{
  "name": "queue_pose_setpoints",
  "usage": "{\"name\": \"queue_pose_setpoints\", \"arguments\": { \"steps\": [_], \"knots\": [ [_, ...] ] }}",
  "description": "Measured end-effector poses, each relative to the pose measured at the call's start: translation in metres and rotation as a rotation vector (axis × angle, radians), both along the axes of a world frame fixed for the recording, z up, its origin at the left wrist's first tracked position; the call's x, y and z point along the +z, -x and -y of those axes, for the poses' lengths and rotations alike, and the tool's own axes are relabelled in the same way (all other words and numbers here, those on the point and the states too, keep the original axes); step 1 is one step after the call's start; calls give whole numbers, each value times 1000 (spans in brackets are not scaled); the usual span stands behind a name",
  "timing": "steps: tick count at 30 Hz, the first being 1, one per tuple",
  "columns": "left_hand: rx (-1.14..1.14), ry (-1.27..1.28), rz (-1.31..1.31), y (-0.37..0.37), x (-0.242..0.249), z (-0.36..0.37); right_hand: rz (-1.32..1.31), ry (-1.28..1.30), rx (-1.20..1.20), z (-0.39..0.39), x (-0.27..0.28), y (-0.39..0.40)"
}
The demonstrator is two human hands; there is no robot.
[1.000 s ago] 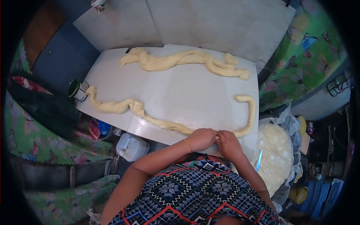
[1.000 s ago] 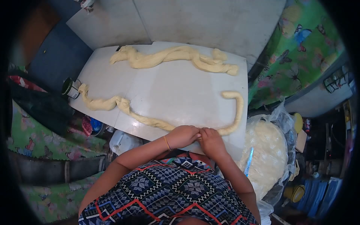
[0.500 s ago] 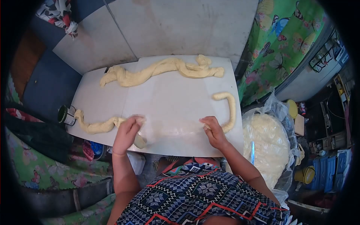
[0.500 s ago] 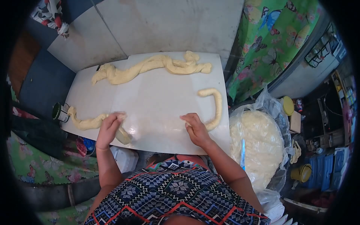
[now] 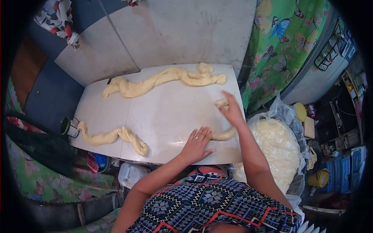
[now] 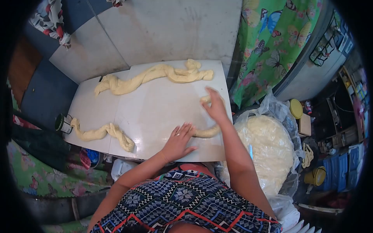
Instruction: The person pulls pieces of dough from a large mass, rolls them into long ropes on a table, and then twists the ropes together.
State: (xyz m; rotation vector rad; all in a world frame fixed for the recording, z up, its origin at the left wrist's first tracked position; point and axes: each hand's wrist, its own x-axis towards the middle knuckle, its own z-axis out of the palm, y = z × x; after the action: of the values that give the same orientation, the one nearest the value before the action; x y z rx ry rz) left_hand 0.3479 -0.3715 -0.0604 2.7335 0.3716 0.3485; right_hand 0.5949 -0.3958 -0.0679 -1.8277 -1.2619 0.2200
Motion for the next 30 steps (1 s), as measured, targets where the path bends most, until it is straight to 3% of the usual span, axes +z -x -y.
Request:
{"name": "queue_pose_setpoints", "arguments": {
  "steps": [1, 2, 3, 4, 5, 7, 9, 11, 13, 14, 16, 17, 19, 21, 23, 25, 29, 30],
  "knots": [
    [13, -113, 21, -15, -17, 0, 273, 74, -221, -6, -2, -14],
    [25, -227, 43, -24, -24, -1, 277, 78, -222, -9, -2, -25],
    [22, -227, 47, -31, -16, -6, 289, 305, -137, -12, 0, -34],
    [-3, -131, -122, -37, -4, -14, 297, 527, -51, -12, 2, -40],
    [-27, -38, -289, -40, 6, -20, 300, 521, -56, -11, 5, -46],
    [92, 205, -85, -21, 17, -34, 3, 422, -124, -8, 17, -52],
    [220, 385, 106, 18, 40, -59, -486, -23, -308, 11, 38, -53],
    [347, 424, 150, 73, 56, -100, -395, -376, -323, 41, 39, -66],
    [485, 496, 83, 131, 62, -145, -827, -42, -224, 85, 77, -50],
    [495, 502, 75, 148, 60, -152, -834, -30, -221, 93, 69, -43],
    [576, 142, -83, 167, 55, -159, -178, 517, -223, 104, 55, -30],
    [582, 143, -86, 166, 47, -154, -179, 519, -217, 108, 38, -19],
    [630, -127, -293, 147, 29, -127, 483, 295, -276, 111, 2, 14],
    [428, -54, -263, 122, 17, -96, 418, 395, 21, 103, 12, 65],
    [371, -134, -285, 96, 2, -93, 492, 465, 404, 94, 12, 90],
    [277, -210, -300, 75, -19, -115, 613, 531, 384, 55, -7, 71],
    [642, -196, 1, 16, -23, -196, 458, 392, -222, -26, -13, 16],
    [726, -189, 0, 10, -22, -207, 408, 427, -264, -37, -11, 10]
  ]
}}
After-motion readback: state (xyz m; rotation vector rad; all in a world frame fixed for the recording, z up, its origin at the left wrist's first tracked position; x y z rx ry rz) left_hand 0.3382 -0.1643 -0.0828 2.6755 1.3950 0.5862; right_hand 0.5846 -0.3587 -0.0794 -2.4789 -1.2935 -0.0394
